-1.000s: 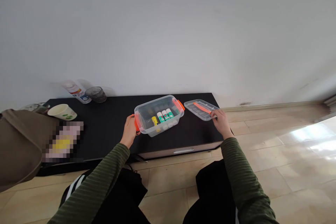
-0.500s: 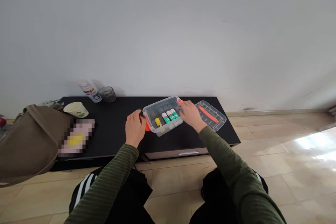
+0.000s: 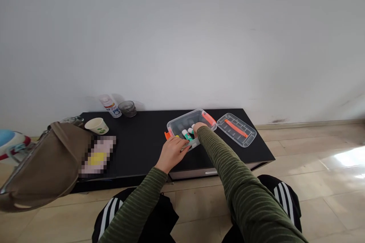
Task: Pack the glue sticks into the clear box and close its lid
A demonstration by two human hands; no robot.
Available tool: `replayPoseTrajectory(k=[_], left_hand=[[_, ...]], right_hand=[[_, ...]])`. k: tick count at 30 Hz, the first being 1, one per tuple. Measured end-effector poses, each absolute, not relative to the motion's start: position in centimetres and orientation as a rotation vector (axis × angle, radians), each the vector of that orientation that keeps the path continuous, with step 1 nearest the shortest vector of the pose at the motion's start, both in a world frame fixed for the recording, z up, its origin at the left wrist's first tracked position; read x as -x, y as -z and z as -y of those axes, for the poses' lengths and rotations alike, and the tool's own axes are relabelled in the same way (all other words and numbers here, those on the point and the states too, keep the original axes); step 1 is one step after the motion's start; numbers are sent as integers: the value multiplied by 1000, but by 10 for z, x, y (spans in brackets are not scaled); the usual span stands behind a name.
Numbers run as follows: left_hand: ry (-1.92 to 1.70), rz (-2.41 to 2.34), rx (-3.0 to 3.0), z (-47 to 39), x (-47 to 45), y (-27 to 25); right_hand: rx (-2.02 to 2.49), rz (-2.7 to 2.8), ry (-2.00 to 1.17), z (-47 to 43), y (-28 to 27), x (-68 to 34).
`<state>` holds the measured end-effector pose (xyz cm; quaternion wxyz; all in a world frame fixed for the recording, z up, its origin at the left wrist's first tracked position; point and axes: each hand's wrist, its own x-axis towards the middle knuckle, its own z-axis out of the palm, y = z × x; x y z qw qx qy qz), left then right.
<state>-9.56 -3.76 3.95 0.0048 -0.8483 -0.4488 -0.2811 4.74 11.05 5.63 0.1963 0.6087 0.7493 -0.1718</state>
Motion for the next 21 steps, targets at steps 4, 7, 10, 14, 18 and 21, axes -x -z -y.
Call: replayPoseTrajectory(k=[4,7,10,14,18,21], left_hand=[[924,1525,2597,30,102,-42],[956,1617,2548,26,109,-46],[1084,1687,2471,28,111,-49],[1612,1693,2417,39,99,-51],[1704,1374,2653,52,75,-49],[1338,1178,2913,56,59,-44]], right_hand=[[-1640,-2104,480,-113,-77,-50],[-1626,-2321,402,-109,-98,-66],[-1696,-2729,255,-88,-116,-90],[-1711,-3122,333,-37,-118,-117],[-1426,-3023,816,13,-92,-129],[-1282,-2780,1123,31,-66,-134]])
